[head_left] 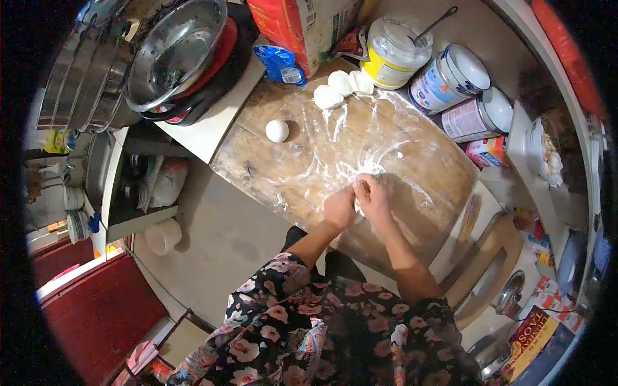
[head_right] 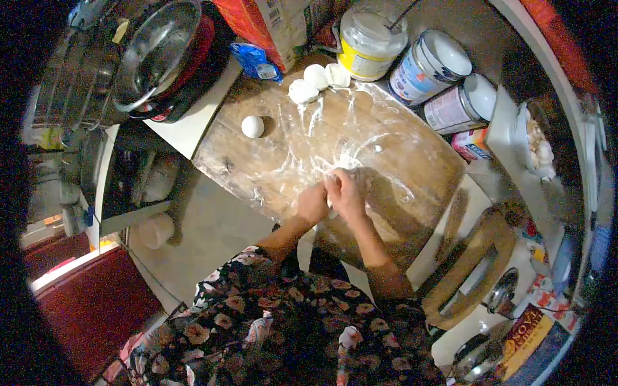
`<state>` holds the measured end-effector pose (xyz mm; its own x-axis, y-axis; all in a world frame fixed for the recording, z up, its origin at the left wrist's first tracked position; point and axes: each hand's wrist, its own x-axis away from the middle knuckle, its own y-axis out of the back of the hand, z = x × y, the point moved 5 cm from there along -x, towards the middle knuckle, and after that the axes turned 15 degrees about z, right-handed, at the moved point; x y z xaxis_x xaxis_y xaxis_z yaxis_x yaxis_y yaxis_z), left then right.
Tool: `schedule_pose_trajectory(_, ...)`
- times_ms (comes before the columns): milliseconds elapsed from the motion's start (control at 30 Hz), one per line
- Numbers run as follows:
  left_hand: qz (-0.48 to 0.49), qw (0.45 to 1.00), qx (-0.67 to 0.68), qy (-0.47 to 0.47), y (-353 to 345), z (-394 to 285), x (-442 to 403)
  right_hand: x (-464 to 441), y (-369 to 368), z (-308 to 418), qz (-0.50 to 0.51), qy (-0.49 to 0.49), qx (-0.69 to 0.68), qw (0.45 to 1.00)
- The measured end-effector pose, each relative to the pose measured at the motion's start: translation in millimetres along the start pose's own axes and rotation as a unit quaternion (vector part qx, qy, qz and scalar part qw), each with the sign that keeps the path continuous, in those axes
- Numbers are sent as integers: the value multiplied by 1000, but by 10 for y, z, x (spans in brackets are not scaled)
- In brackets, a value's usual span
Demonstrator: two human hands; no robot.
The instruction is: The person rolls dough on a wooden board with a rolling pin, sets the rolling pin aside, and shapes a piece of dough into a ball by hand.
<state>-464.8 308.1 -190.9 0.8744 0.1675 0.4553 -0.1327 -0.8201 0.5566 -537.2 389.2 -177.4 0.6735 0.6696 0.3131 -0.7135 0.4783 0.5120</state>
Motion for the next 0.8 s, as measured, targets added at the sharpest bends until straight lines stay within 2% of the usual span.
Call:
schedule_pose_trajectory(33, 22, 1000, -21, -6, -64, 59, -7, 49, -22, 51, -21, 12, 10, 1000)
schedule_pose_trajectory(100, 18, 999, 25, -24, -16, 48, 34, 99, -97, 187, -37, 28, 18, 999)
schedule_pose_trajectory(167, -5, 993, 84, -85, 19, 88, 13, 129, -89, 323, -125, 50, 93, 986)
schedule_pose_trajectory(200, -2, 993, 85, -80, 44, 130, 28, 138, -101, 371, -170, 82, 238, 953)
schedule_pose_trajectory(267, 102, 970, 182, -123, 98, 147, 24, 43, -94, 293, -162, 57, 243, 955)
schedule_pose_trajectory(300, 104, 971, 180, -121, 140, 124, 23, -30, -73, 238, -155, 36, 250, 955)
schedule_pose_trajectory(333, 81, 973, 166, -141, 214, 73, 24, -125, -19, 193, -193, 98, 277, 936)
schedule_pose_trajectory(400, 56, 973, 150, -166, 288, 17, -47, -268, 18, 92, -200, 100, 271, 936)
schedule_pose_trajectory(433, 49, 980, 125, -148, 302, -4, -122, -306, 27, 47, -204, 100, 267, 937)
schedule_pose_trajectory(467, 41, 986, 100, -130, 285, 6, -176, -360, 66, 43, -171, 56, 262, 948)
schedule_pose_trajectory(600, 21, 988, 69, -139, 261, -15, -211, -314, 187, 240, -128, 56, 229, 963)
schedule_pose_trajectory(667, 17, 996, 57, -71, 202, -25, -114, -170, 168, 266, -49, 28, 18, 998)
schedule_pose_trajectory(767, -18, 998, 10, -66, 14, -11, 75, 53, 15, 105, -41, -19, -42, 998)
schedule_pose_trajectory(800, 6, 997, -31, -70, -58, -48, 155, 131, 40, 184, -58, -62, 34, 996)
